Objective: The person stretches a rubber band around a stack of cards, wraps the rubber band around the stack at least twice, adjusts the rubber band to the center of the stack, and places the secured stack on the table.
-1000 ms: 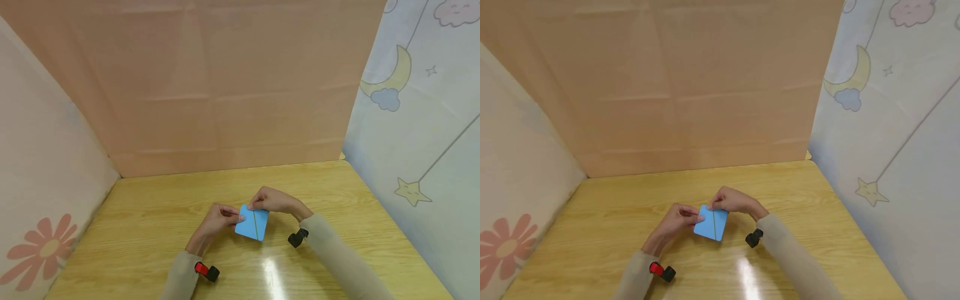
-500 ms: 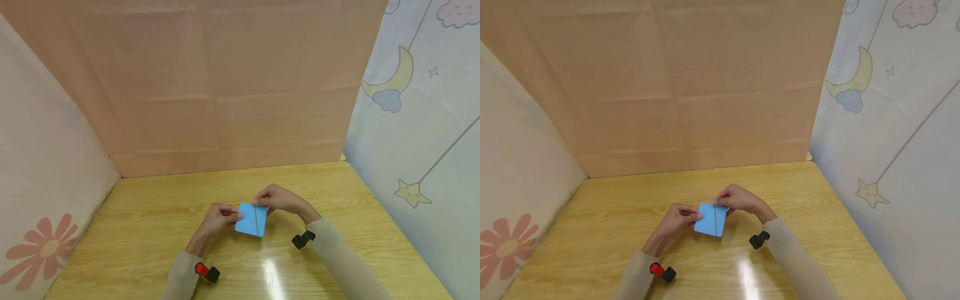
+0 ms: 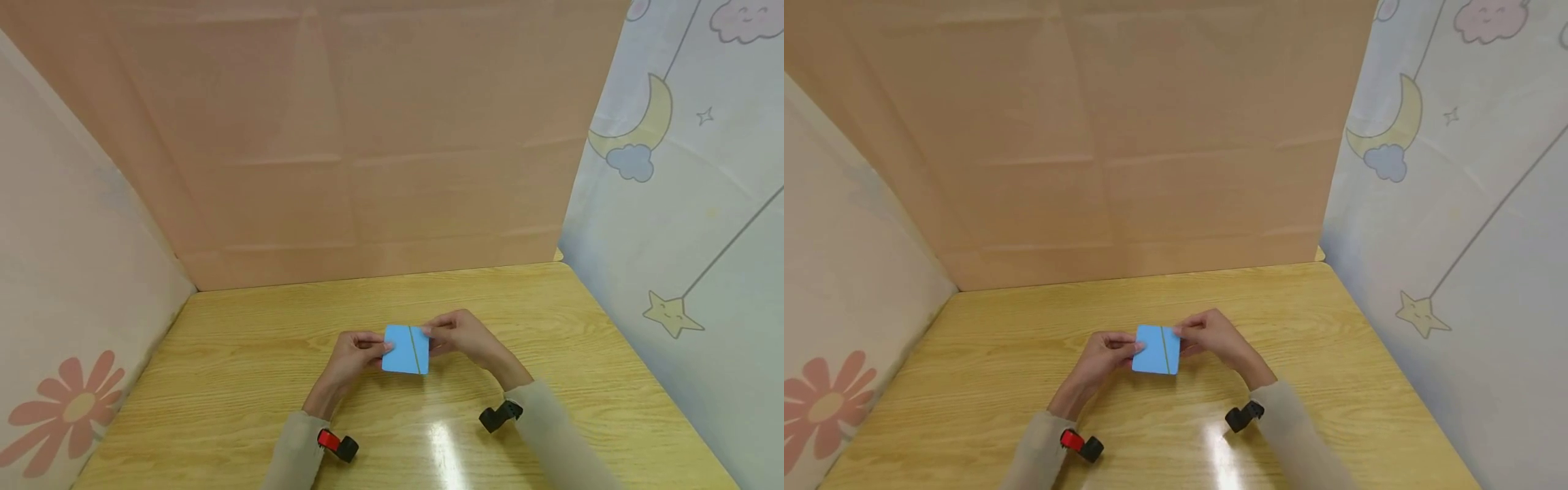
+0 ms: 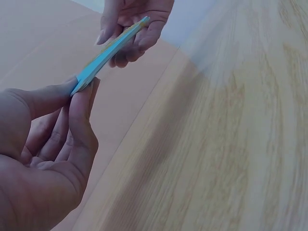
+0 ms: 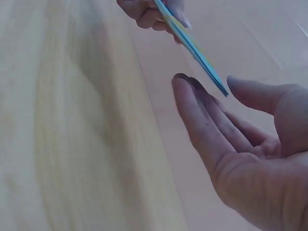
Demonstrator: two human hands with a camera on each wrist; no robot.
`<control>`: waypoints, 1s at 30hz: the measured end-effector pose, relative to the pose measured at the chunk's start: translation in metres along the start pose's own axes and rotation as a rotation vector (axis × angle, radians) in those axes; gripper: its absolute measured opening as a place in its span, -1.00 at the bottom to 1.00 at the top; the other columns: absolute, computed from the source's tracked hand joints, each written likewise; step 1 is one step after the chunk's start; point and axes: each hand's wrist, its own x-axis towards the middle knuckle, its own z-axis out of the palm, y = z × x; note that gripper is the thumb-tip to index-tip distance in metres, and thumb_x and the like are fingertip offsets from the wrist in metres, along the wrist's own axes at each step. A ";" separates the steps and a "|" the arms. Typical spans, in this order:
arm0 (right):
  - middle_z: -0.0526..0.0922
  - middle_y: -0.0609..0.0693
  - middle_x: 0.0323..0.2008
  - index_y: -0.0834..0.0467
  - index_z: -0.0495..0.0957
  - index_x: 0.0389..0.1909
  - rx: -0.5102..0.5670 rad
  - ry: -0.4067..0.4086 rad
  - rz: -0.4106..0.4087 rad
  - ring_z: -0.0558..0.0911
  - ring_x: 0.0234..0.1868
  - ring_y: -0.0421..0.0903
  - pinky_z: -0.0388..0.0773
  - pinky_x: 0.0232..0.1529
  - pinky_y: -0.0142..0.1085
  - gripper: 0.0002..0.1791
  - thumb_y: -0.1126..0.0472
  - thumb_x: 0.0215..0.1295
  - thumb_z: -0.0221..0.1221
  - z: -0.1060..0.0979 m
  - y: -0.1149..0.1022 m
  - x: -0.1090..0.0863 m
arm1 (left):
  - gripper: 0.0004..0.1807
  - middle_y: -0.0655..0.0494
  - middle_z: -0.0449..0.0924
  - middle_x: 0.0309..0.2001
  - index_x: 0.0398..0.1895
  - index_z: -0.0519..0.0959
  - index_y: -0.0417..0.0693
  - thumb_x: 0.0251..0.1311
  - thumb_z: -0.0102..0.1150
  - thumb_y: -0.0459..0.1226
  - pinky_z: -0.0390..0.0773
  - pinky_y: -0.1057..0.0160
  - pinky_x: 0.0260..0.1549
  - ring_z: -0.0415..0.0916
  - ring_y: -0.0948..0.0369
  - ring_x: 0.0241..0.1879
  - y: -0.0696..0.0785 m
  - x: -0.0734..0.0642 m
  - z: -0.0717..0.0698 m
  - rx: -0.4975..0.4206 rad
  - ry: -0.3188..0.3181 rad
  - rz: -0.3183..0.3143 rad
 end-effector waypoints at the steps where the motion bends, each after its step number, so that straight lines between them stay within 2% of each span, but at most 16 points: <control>1: 0.81 0.25 -0.06 0.41 0.64 0.17 0.026 0.018 0.006 0.84 -0.10 0.05 0.77 0.05 0.09 -0.58 0.14 0.54 0.25 0.001 0.003 -0.001 | -0.73 0.20 0.74 -0.39 -0.02 0.73 -0.37 0.32 0.41 -0.34 0.76 0.25 -0.30 0.65 0.27 -0.43 0.000 0.000 0.000 -0.001 0.007 0.003; 5: 0.81 0.27 -0.07 0.48 0.58 0.21 0.103 0.070 0.006 0.85 -0.12 0.04 0.77 0.07 0.06 -0.55 0.20 0.53 0.25 0.007 0.012 -0.003 | -0.73 0.18 0.74 -0.37 -0.02 0.73 -0.36 0.32 0.42 -0.33 0.78 0.22 -0.27 0.65 0.26 -0.44 -0.001 0.001 0.001 -0.007 0.033 0.005; 13: 0.83 0.09 -0.18 0.52 0.57 0.15 0.170 0.121 -0.021 0.84 -0.21 -0.06 0.81 -0.04 -0.06 -0.59 0.26 0.49 0.27 0.014 0.018 -0.004 | -0.71 0.16 0.76 -0.34 -0.02 0.73 -0.34 0.30 0.45 -0.31 0.78 0.24 -0.26 0.67 0.26 -0.44 -0.005 0.003 0.002 -0.034 0.085 -0.015; 30: 0.79 -0.07 -0.25 0.49 0.57 0.14 0.241 0.175 -0.014 0.83 -0.24 -0.11 0.82 -0.07 -0.17 -0.62 0.30 0.45 0.30 0.017 0.021 -0.006 | -0.74 0.17 0.78 -0.35 -0.09 0.74 -0.36 0.30 0.45 -0.31 0.77 0.26 -0.31 0.68 0.28 -0.44 -0.008 0.003 0.006 -0.055 0.104 0.022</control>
